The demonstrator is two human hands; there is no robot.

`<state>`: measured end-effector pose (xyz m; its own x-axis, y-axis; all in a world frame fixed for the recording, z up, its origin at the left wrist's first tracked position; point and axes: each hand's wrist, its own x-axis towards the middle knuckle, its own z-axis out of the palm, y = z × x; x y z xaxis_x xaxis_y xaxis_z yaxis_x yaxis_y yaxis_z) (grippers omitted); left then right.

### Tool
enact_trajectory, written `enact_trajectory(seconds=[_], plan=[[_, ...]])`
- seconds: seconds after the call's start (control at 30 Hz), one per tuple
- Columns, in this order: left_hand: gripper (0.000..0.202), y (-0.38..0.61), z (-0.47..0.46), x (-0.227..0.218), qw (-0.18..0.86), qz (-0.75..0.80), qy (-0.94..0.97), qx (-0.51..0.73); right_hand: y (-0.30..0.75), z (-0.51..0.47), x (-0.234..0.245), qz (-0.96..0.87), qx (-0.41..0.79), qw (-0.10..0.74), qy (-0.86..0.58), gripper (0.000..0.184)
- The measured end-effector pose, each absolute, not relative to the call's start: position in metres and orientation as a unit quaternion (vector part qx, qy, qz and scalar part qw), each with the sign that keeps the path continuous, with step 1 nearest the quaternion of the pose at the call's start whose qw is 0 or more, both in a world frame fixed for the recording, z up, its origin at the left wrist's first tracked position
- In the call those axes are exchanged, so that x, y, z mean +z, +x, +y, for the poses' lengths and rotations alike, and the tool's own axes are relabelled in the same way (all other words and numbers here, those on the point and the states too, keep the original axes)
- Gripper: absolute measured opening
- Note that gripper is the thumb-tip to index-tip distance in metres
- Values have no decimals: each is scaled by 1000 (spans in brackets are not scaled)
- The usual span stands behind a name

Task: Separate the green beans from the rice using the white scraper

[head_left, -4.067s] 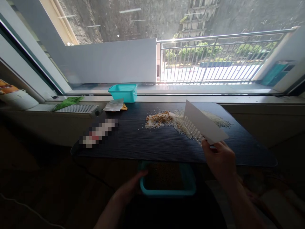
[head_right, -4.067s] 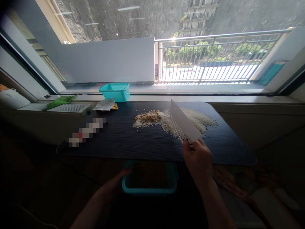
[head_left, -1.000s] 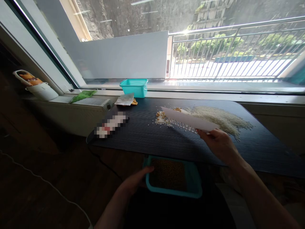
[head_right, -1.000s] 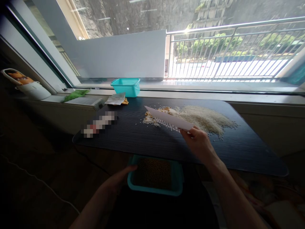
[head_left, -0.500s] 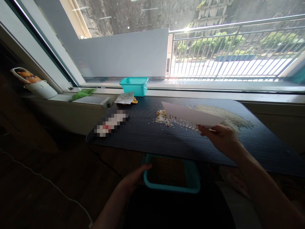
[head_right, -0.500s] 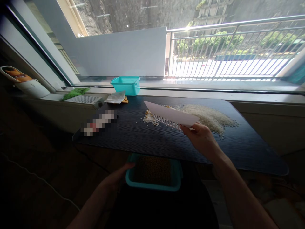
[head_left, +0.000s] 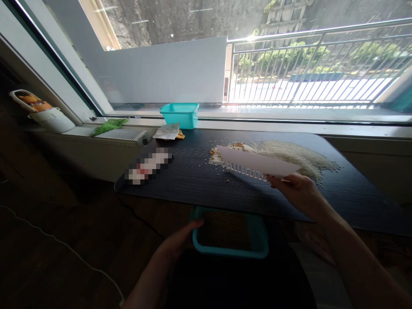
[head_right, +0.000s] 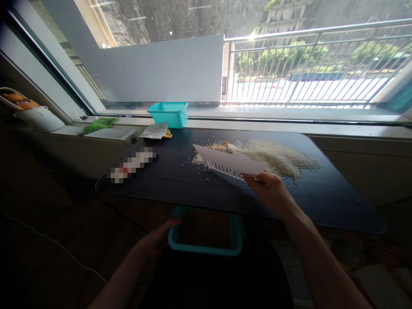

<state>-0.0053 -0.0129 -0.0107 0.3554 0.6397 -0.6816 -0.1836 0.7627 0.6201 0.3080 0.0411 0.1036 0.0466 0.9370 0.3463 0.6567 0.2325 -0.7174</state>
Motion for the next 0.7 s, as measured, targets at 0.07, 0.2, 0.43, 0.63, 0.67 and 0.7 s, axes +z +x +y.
enact_trajectory(seconds=[0.07, 0.2, 0.43, 0.63, 0.67, 0.7], plan=[[51, -5, -13, -10, 792, 507, 221, 260, 313, 36, 101, -662, 180, 399, -608, 34], [51, -5, -14, -12, 792, 509, 213, 263, 320, 31, 94, -642, 188, 394, -630, 34], [50, -6, -13, -14, 801, 496, 208, 263, 319, 24, 87, -631, 229, 418, -612, 34], [48, -6, -13, -14, 805, 492, 204, 262, 310, 11, 100, -633, 237, 402, -618, 36], [48, -6, -13, -14, 804, 493, 204, 261, 308, 8, 101, -637, 234, 403, -614, 37], [47, -6, -13, -14, 804, 494, 204, 261, 307, 5, 103, -641, 233, 405, -609, 39]])
